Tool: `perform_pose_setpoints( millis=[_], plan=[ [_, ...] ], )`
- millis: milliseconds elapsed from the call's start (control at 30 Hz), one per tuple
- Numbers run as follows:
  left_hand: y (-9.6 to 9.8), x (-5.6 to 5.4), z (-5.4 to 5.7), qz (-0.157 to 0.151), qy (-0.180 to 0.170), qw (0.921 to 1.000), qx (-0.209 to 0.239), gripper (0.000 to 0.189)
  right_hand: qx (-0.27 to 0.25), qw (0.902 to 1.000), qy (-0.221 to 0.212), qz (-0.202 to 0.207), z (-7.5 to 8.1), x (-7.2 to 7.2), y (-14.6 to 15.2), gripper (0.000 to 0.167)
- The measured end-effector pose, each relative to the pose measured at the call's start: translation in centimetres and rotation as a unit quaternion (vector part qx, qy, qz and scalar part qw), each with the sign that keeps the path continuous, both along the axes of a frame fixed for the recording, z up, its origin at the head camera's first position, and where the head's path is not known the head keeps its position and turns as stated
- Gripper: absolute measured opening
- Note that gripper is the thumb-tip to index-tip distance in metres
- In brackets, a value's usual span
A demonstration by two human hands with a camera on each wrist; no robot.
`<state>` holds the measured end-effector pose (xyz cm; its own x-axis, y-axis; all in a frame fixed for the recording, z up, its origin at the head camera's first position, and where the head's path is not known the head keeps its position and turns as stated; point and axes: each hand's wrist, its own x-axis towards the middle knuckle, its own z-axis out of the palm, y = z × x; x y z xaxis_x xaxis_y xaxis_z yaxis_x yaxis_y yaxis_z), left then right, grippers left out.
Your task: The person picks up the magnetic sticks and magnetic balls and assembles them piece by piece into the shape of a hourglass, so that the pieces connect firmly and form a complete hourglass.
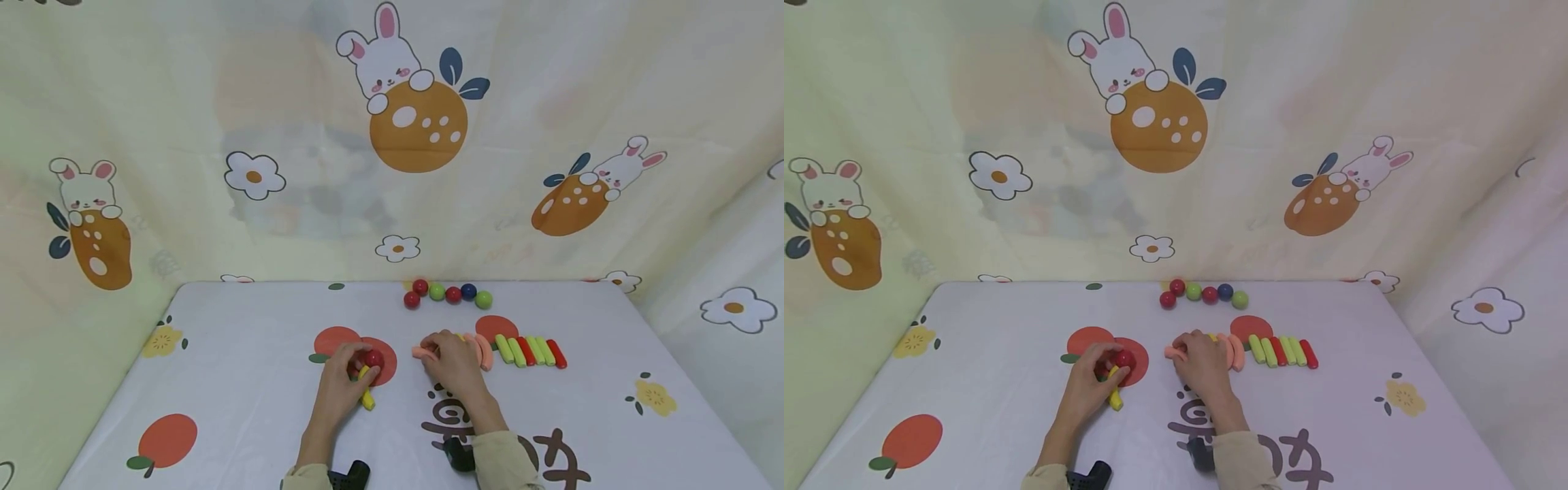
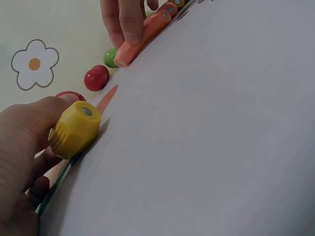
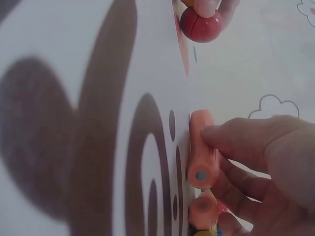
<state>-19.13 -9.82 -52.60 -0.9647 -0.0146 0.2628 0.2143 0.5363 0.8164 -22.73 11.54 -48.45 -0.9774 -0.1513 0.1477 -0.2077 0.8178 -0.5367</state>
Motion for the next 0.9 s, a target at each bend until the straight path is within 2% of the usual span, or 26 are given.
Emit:
perform_pose_setpoints(
  millis=[167, 400, 667, 900],
  plan=[
    [0.0, -0.1, 0.0, -0.003, 0.002, 1.0000, 0.005, 0.035, 0.003, 1.0000, 0.000, 0.010, 0.0, 0.1, -0.4, 0.023],
    [0.0, 0.0, 0.0, -0.002, 0.002, 1.0000, 0.008, 0.035, -0.012, 0.9988, -0.041, 0.025, 0.1, 0.4, -1.0, 0.027],
    [0.1, 0.4, -0.3, 0.008, -0.009, 0.9999, 0.002, 0.036, -0.013, 0.9977, -0.058, 0.031, 0.0, 0.8, -1.1, 0.025],
    [0.2, 0.0, -0.1, 0.011, -0.008, 0.9999, -0.006, 0.037, -0.018, 0.9970, -0.066, 0.036, 0.1, 0.5, -1.0, 0.024]
  ],
)
